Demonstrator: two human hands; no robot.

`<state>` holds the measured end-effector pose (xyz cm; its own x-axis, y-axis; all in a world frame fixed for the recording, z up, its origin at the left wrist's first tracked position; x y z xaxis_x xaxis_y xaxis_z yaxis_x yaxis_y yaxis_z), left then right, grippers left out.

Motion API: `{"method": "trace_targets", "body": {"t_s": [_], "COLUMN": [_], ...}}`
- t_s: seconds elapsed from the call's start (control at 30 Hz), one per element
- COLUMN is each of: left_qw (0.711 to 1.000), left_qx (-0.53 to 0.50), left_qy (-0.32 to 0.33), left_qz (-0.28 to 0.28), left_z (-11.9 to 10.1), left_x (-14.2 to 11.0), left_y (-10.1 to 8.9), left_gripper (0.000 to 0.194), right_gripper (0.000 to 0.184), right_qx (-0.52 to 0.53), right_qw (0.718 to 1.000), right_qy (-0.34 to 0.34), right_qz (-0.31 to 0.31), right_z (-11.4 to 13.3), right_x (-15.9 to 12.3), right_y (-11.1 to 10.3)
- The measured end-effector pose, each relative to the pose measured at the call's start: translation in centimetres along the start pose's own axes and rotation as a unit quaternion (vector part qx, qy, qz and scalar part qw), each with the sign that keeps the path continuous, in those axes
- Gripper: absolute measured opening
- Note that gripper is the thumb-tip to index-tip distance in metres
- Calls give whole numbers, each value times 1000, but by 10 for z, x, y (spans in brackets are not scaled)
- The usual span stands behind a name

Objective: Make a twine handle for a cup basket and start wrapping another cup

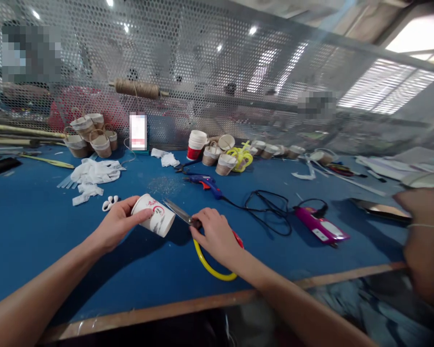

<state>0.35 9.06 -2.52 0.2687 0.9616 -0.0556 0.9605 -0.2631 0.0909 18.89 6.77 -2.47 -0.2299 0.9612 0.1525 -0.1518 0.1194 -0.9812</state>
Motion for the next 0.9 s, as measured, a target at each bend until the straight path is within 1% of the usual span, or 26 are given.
{"method": "trace_targets", "body": {"t_s": [0.07, 0.13, 0.2, 0.3, 0.37, 0.4, 0.43, 0.5, 0.6, 0.7, 0.77, 0.83, 0.9], "left_qw": [1000, 1000, 1000, 1000, 999, 999, 998, 998, 1000, 999, 999, 998, 999], "left_qx": [7, 9, 9, 19, 34, 43, 50, 48, 17, -18, -34, -41, -41], "left_qy": [5, 11, 10, 6, 8, 12, 15, 19, 22, 35, 39, 34, 27], "left_qz": [2, -2, -6, 7, 19, 22, 24, 21, 7, -10, -16, -19, -20], "left_z": [0, 0, 1, 3, 4, 3, 2, 1, -3, -7, -9, -9, -8], "left_x": [0, 0, 1, 2, 3, 3, 3, 3, 3, 3, 4, 5, 6], "left_y": [0, -1, -1, 3, 7, 9, 11, 12, 11, 7, 4, 2, 2], "left_gripper": [21, 21, 22, 22, 21, 19, 18, 17, 19, 23, 26, 29, 31], "right_gripper": [14, 16, 19, 20, 19, 19, 20, 25, 26, 25, 26, 30, 31], "right_qx": [11, 6, 0, -8, -8, -4, 3, 27, 61, 70, 68, 64, 60], "right_qw": [1000, 1000, 999, 999, 999, 999, 999, 998, 986, 975, 970, 968, 967], "right_qy": [1, 3, 15, 38, 32, 20, 1, -53, -148, -205, -224, -235, -240], "right_qz": [16, 28, 29, 28, 31, 32, 32, 35, 48, 58, 56, 60, 67], "right_z": [-5, -15, -30, -52, -57, -55, -49, -27, 24, 73, 99, 117, 128], "right_x": [5, 11, 16, 21, 26, 30, 37, 59, 105, 157, 188, 213, 230], "right_y": [2, 0, -5, -11, -16, -19, -23, -30, -31, -14, 3, 21, 34]}}
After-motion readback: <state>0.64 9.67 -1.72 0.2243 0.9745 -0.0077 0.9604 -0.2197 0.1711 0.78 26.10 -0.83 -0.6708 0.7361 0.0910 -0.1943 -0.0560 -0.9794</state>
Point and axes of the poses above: each hand's wrist, its own x-axis towards the middle knuckle, its own y-axis out of the palm, z = x × y, the point moved 8 cm from there along x, towards the middle knuckle, and after that the axes turned 5 degrees about x, right-handed, at the moved point
